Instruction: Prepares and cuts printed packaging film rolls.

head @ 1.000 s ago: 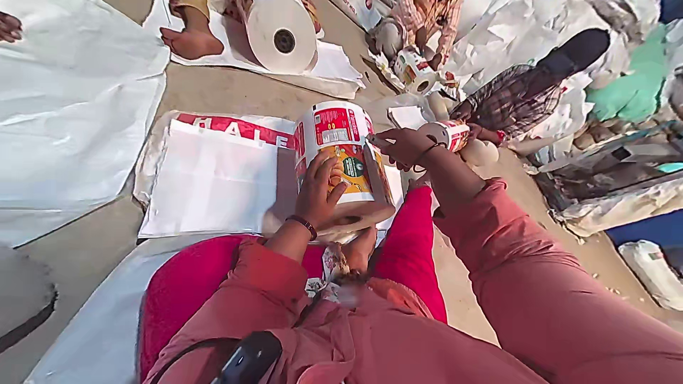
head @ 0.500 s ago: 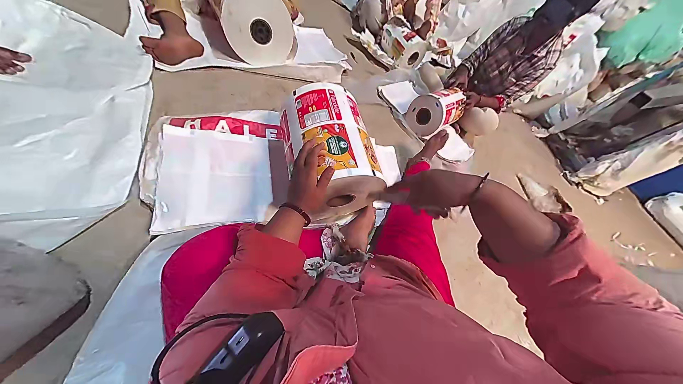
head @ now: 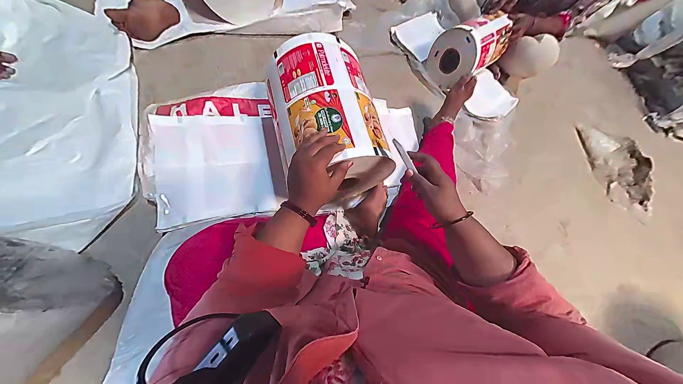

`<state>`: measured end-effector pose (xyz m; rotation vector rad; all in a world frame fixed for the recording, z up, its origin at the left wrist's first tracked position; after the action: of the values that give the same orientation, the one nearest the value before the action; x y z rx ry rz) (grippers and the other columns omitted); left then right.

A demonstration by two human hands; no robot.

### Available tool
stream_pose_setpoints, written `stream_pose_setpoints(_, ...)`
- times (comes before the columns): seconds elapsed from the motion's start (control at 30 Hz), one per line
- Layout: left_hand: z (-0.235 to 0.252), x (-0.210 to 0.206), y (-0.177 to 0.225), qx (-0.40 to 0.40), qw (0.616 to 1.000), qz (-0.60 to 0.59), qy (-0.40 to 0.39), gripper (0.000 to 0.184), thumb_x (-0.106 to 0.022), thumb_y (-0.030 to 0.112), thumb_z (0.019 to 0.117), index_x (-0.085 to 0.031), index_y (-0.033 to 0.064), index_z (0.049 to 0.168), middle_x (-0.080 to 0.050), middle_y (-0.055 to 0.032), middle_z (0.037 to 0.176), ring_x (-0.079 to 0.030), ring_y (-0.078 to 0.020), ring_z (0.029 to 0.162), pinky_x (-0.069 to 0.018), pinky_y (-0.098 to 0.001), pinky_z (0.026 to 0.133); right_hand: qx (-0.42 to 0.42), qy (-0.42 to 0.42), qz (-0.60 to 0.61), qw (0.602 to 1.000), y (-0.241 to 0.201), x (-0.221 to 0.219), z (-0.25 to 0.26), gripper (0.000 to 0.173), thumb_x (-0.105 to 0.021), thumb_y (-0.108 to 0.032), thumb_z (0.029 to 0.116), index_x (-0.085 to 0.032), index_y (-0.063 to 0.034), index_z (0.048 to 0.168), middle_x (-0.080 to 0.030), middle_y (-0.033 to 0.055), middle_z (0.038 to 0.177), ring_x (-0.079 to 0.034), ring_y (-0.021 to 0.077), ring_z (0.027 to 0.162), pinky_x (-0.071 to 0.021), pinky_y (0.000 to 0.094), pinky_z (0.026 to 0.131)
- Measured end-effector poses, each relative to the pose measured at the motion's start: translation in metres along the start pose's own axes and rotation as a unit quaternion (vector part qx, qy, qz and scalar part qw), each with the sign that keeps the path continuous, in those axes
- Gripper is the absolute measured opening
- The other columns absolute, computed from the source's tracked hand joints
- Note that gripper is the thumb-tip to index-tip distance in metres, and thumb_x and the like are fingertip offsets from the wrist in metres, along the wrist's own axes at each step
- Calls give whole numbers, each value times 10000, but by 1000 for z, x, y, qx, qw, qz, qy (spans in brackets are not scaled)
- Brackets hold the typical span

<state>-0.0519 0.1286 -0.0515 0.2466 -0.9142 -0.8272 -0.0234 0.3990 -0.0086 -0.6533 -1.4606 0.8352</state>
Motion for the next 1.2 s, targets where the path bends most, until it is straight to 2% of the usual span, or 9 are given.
stream_pose_setpoints(0.07,4,-2,5,6,1000,23,-8,336,-651,387,985,-764,122,1157,-701,-77,1315,-551,-321,1368,-405,-515,1165,13,7,-2,1000,2,-2,3,397,-531,-297,1049,-559,-101,1393,-661,15,958,-592,55,755,-507,263,686)
stream_pose_setpoints(0.2,13,-5,13,16,1000,25,-1,271,-662,336,982,-787,127,1101,-735,-60,1254,-597,-299,1326,-420,-502,1161,46,-27,-134,990,-10,-1,7,490,-484,-301,1059,-508,-131,1518,-655,131,1308,-633,238,1182,-495,476,1026)
stream_pose_setpoints(0.33,14,-5,9,4,1000,22,17,259,-670,345,983,-800,135,1063,-756,-51,1211,-633,-289,1286,-453,-488,1132,74,-14,-252,965,-29,-1,8,505,-592,-201,1018,-504,-132,1511,-690,170,1148,-677,344,999,-540,571,860)
stream_pose_setpoints(0.43,13,-7,8,5,1000,19,24,246,-651,325,993,-803,140,1046,-759,-41,1202,-635,-285,1281,-455,-486,1130,61,-29,-282,957,-33,8,17,487,-653,-210,986,-566,-185,1465,-680,169,1168,-682,355,970,-547,583,797)
stream_pose_setpoints(0.67,11,-9,10,12,999,3,50,192,-652,255,991,-799,134,969,-770,-41,1168,-665,-263,1246,-461,-492,1134,52,-61,-292,953,-40,9,22,468,-656,-249,967,-607,-258,1432,-690,135,1178,-688,324,972,-550,586,794)
stream_pose_setpoints(0.83,19,-8,19,22,998,44,34,181,-638,241,973,-763,125,913,-774,-29,1128,-675,-247,1221,-476,-485,1103,10,-47,-208,977,-30,6,22,464,-662,-232,973,-596,-246,1432,-689,86,1061,-644,225,821,-537,499,740)
stream_pose_setpoints(0.97,31,-8,24,21,995,83,-51,298,-639,392,973,-775,144,1070,-733,-32,1231,-610,-294,1284,-441,-551,1100,15,-23,-162,986,-25,7,19,427,-658,-231,988,-605,-213,1412,-681,64,945,-619,192,740,-528,458,685)
stream_pose_setpoints(1.1,34,-14,31,28,998,53,-36,227,-588,238,1009,-761,93,988,-758,-67,1158,-662,-294,1226,-405,-601,1132,24,-7,-155,988,-25,8,13,422,-645,-224,996,-598,-210,1416,-657,48,883,-587,166,675,-512,401,613)
stream_pose_setpoints(1.2,39,-3,24,88,996,3,11,245,-579,229,1030,-742,46,1026,-744,-135,1107,-692,-315,1108,-520,-520,999,22,11,-134,991,-19,9,14,425,-661,-211,984,-603,-209,1406,-651,48,866,-578,155,659,-508,393,607)
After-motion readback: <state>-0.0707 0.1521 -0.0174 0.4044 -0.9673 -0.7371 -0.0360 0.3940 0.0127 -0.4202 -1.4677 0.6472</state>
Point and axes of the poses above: each hand's wrist, its own z-axis towards the middle knuckle, its own x-axis out of the back of the hand, y = z × x, the point moved 1 cm from there along z, towards the middle knuckle
